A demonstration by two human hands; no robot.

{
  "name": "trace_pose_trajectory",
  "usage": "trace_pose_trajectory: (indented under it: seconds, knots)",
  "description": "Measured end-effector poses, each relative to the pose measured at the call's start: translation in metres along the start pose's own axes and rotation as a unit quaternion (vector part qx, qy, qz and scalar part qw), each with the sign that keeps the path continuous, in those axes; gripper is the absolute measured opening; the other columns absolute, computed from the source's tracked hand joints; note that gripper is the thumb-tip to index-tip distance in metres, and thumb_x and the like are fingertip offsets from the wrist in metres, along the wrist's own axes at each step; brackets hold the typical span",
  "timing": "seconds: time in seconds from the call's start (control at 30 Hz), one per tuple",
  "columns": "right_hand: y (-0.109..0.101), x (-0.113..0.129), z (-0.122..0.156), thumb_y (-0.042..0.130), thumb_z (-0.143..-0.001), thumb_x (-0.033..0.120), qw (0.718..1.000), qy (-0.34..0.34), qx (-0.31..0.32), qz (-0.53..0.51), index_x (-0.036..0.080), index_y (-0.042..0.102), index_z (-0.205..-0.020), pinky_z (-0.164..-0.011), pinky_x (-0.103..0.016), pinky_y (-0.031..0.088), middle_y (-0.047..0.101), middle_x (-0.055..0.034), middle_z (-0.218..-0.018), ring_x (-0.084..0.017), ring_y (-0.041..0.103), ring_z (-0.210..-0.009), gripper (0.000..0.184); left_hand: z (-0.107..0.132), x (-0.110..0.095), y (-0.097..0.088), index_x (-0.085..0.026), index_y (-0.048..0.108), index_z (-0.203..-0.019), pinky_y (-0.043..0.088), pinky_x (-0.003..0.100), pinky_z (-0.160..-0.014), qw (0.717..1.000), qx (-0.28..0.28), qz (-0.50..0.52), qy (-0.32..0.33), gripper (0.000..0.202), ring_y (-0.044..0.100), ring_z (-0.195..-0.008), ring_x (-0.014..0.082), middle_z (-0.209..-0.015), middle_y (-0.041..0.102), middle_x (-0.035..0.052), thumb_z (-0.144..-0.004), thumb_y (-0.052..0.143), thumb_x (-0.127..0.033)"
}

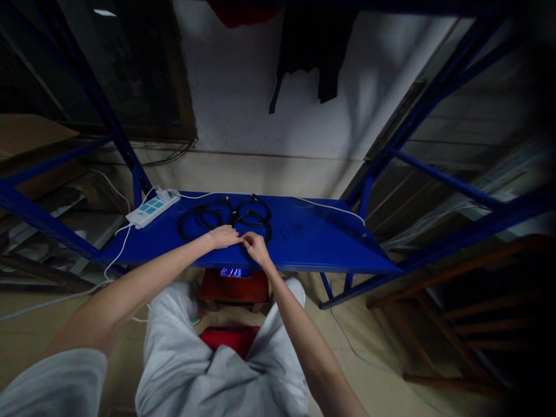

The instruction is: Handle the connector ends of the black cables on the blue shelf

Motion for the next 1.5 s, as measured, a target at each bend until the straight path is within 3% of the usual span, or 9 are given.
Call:
trace_pose_trajectory:
  seconds: [0.2, 0.4, 0.7, 0.97, 1.1, 1.17, 1.33, 1.5]
  knots:
    - [0.001, -0.002, 0.0, 0.058, -0.085, 0.016, 1.0, 0.001, 0.003, 0.011, 0.018, 0.069, -0.084, -0.071, -0.027, 0.044, 0.07, -0.0049, -0.086, -0.017, 0.06, -0.074, 0.011, -0.003, 0.005, -0.002, -0.026, 0.063, -0.09, 0.039, 0.035, -0.097, 0.994, -0.038, 0.065, 0.081, 0.021, 0.062, -0.098, 0.0206, -0.097, 0.068, 0.0058, -0.089, 0.056, -0.007]
    - [0.0, -0.002, -0.001, 0.057, -0.087, 0.018, 1.0, -0.001, 0.002, 0.028, 0.018, 0.065, -0.08, -0.069, -0.027, 0.043, 0.068, -0.0046, -0.081, -0.018, 0.06, -0.072, 0.011, -0.001, 0.011, 0.003, -0.027, 0.061, -0.09, 0.038, 0.036, -0.1, 0.986, -0.025, 0.076, 0.144, 0.024, 0.059, -0.11, 0.0213, -0.107, 0.066, 0.0071, -0.091, 0.049, -0.006]
    - [0.002, -0.002, -0.001, 0.057, -0.088, 0.019, 1.0, 0.0, 0.003, 0.029, 0.018, 0.068, -0.084, -0.073, -0.027, 0.045, 0.07, -0.0054, -0.087, -0.018, 0.061, -0.075, 0.011, 0.001, 0.018, 0.005, -0.029, 0.065, -0.094, 0.038, 0.032, -0.1, 0.984, -0.015, 0.012, 0.18, 0.025, 0.059, -0.108, 0.0171, -0.108, 0.068, 0.0036, -0.094, 0.049, -0.009]
    - [0.002, -0.003, -0.001, 0.06, -0.09, 0.021, 0.997, -0.019, 0.027, 0.075, 0.019, 0.068, -0.086, -0.072, -0.026, 0.044, 0.068, -0.0053, -0.087, -0.018, 0.06, -0.078, 0.01, 0.018, -0.006, 0.008, -0.021, 0.067, -0.107, 0.041, 0.034, -0.096, 0.987, -0.089, -0.094, 0.091, 0.028, 0.057, -0.113, 0.0209, -0.115, 0.067, 0.0087, -0.097, 0.044, -0.008]
    - [0.003, -0.003, 0.0, 0.06, -0.093, 0.025, 0.996, -0.021, 0.029, 0.078, 0.019, 0.071, -0.09, -0.073, -0.026, 0.043, 0.068, -0.0048, -0.09, -0.018, 0.061, -0.08, 0.013, 0.023, -0.013, 0.018, -0.018, 0.068, -0.107, 0.042, 0.035, -0.097, 0.992, -0.126, -0.022, 0.002, 0.029, 0.057, -0.112, 0.0231, -0.115, 0.065, 0.01, -0.087, 0.053, -0.003]
    - [0.003, -0.002, -0.001, 0.06, -0.093, 0.026, 0.997, -0.023, 0.031, 0.07, 0.02, 0.073, -0.093, -0.074, -0.027, 0.043, 0.069, -0.0045, -0.092, -0.017, 0.061, -0.08, 0.014, 0.024, -0.014, 0.023, -0.019, 0.069, -0.102, 0.044, 0.034, -0.094, 0.984, -0.165, 0.055, -0.046, 0.027, 0.059, -0.105, 0.0223, -0.11, 0.065, 0.0094, -0.09, 0.05, -0.004]
    - [0.004, 0.001, 0.0, 0.06, -0.093, 0.024, 0.997, -0.017, 0.028, 0.064, 0.02, 0.074, -0.092, -0.074, -0.026, 0.044, 0.069, -0.0044, -0.091, -0.017, 0.062, -0.081, 0.015, 0.019, -0.016, 0.037, -0.021, 0.068, -0.092, 0.047, 0.033, -0.085, 0.915, -0.264, 0.273, -0.135, 0.02, 0.06, -0.094, 0.02, -0.097, 0.063, 0.0057, -0.096, 0.05, -0.014]
    - [0.005, -0.003, -0.001, 0.061, -0.093, 0.028, 0.997, -0.013, 0.022, 0.07, 0.019, 0.074, -0.091, -0.067, -0.025, 0.04, 0.068, -0.0045, -0.087, -0.016, 0.059, -0.073, 0.017, 0.01, -0.013, 0.054, -0.018, 0.067, -0.078, 0.046, 0.033, -0.084, 0.847, -0.343, 0.351, -0.201, 0.017, 0.057, -0.09, 0.0191, -0.089, 0.06, 0.0043, -0.092, 0.057, -0.015]
Point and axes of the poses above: each hand's wrist, its own z-axis away from the middle knuckle, its own y-axis out of the palm, x = y × z, the point moved 2 cm from there along -z, towards the middle knuckle
